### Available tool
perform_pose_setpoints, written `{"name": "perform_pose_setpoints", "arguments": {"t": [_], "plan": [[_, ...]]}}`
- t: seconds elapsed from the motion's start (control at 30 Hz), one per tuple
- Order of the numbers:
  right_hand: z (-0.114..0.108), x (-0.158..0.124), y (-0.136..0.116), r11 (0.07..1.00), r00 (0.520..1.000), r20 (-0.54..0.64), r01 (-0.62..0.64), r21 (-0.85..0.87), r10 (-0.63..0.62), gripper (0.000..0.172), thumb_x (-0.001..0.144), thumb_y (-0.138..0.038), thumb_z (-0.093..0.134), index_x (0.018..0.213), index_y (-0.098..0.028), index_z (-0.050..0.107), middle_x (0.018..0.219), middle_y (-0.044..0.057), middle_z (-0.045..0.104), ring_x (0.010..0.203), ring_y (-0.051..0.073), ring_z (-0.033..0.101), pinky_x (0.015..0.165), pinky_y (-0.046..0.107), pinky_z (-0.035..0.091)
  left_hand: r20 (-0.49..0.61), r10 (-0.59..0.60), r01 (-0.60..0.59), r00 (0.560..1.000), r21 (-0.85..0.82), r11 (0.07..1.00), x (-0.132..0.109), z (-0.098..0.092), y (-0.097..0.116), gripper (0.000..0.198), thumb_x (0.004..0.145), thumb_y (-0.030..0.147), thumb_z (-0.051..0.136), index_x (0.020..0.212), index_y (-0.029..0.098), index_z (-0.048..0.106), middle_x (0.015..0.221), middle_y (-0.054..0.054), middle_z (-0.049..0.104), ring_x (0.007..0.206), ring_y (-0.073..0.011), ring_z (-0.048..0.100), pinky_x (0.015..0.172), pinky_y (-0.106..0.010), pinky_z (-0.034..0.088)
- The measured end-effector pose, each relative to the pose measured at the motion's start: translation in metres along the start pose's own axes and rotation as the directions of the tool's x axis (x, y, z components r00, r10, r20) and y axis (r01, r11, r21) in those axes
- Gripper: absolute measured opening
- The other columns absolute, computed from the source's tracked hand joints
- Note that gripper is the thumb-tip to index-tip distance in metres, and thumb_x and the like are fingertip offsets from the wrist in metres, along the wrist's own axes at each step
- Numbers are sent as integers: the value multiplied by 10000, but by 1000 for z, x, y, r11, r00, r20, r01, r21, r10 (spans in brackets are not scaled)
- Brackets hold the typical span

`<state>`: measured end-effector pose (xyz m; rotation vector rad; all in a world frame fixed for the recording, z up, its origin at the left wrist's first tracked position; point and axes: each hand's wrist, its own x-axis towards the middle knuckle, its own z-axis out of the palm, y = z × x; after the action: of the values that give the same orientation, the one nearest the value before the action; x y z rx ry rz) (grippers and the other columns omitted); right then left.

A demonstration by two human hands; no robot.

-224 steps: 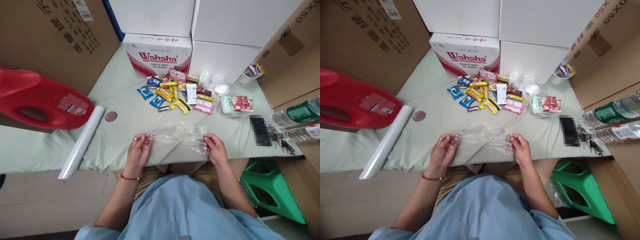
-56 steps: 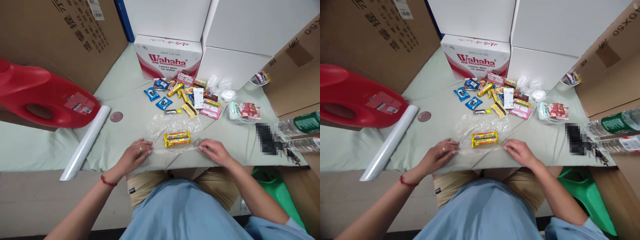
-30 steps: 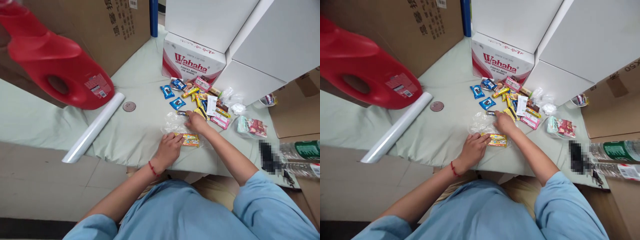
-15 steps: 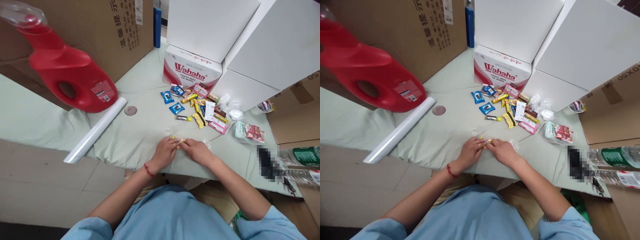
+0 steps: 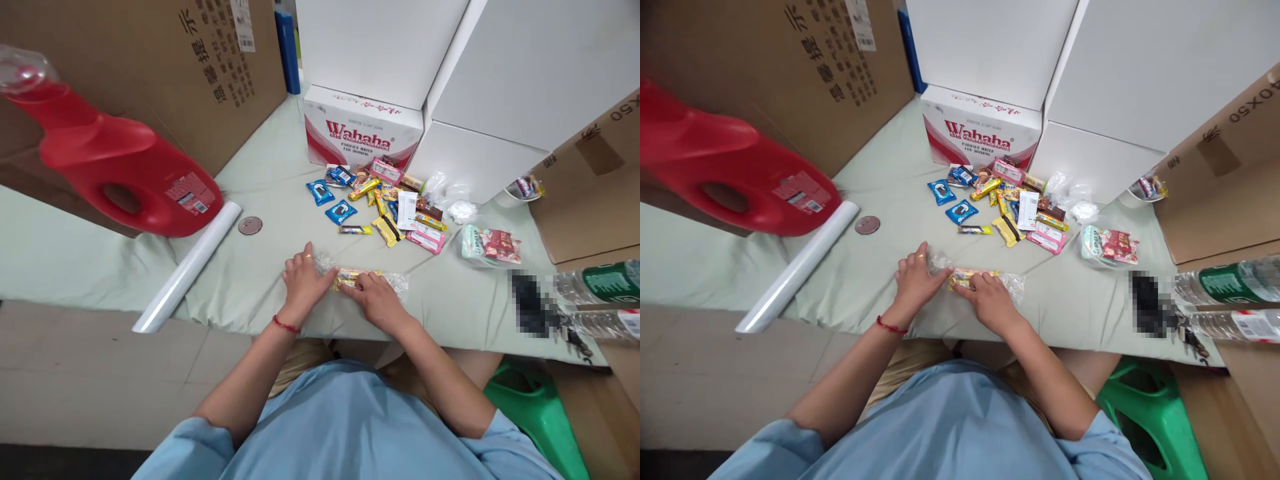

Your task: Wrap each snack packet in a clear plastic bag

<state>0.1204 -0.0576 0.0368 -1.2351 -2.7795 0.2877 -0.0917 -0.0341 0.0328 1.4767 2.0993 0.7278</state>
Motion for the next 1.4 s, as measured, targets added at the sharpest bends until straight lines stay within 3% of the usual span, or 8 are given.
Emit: {"name": "perform_pose_setpoints", "arguments": {"t": [0.1, 0.2, 0.5, 0.7, 0.83, 1.07, 1.27, 1.4], "plan": [[1, 1, 3, 999, 1000, 2, 1, 37, -1, 468, 1056, -169, 542, 1468, -376, 622, 1114, 75, 623, 1012, 240, 511, 864, 346, 387, 201, -5, 15, 980, -48, 999, -3, -11, 2, 226, 828, 312, 650, 1006, 184, 702, 922, -78, 732, 949, -280, 672, 881, -408, 530], [2, 1, 2, 998, 1000, 11, 14, 53, -15, 443, 1049, -169, 540, 1443, -344, 640, 1123, 87, 626, 1037, 251, 506, 883, 361, 400, 197, 91, -63, 976, -145, 987, -15, -6, 12, 109, 866, 264, 585, 886, 205, 674, 844, -17, 709, 804, -192, 653, 792, -316, 526], [-1, -44, 3, 895, 984, -156, -9, 445, 87, 298, 1037, -193, 474, 1165, -222, 742, 1272, 121, 661, 1180, 254, 577, 1027, 435, 500, 147, 577, -594, 803, 130, 794, -69, 45, 29, 421, 1026, 324, 479, 1377, 147, 629, 1270, -149, 675, 1204, -310, 570, 997, -459, 492], [8, -60, 30, 782, 644, -445, -503, 367, 623, 368, 1012, -414, 559, 1284, -193, 672, 1269, 188, 604, 1196, 342, 542, 1041, 561, 475, 203, 611, -643, 765, 300, 705, -76, 54, 17, 586, 928, 195, 549, 1506, 99, 519, 1404, -186, 621, 1340, -326, 512, 1027, -457, 458], [11, -59, 44, 788, 708, -351, -515, 338, 613, 242, 972, -390, 570, 1044, -196, 696, 1273, 190, 614, 1226, 342, 537, 1044, 538, 467, 206, 622, -652, 756, 335, 681, -77, 59, 15, 600, 944, 201, 531, 1534, 97, 496, 1448, -185, 610, 1362, -325, 505, 1017, -451, 450], [-24, -29, 30, 658, 692, -161, -551, 513, 704, 221, 968, -440, 571, 892, -235, 601, 748, -5, 649, 675, 190, 591, 678, 293, 449, 216, 634, -667, 743, 322, 672, -77, 61, 13, 564, 970, 188, 500, 1528, 114, 513, 1479, -168, 620, 1375, -321, 517, 1007, -460, 447], [-20, 44, -10, 799, 808, -16, -579, 163, 589, 167, 1045, -268, 484, 1011, -206, 636, 993, 87, 713, 845, 230, 647, 731, 318, 441, 156, 673, -690, 723, 227, 688, -70, 55, 4, 485, 995, 214, 498, 1458, 97, 580, 1448, -219, 632, 1385, -334, 548, 1153, -532, 389], [-6, 48, -24, 851, 852, -38, -517, 98, 522, 266, 1109, -318, 390, 1107, -194, 625, 1124, 123, 653, 976, 254, 620, 810, 347, 470, 157, 724, -734, 671, 2, 679, -67, 39, -23, 530, 905, 216, 573, 1431, 151, 593, 1495, -208, 586, 1438, -352, 508, 1187, -562, 416]]}}
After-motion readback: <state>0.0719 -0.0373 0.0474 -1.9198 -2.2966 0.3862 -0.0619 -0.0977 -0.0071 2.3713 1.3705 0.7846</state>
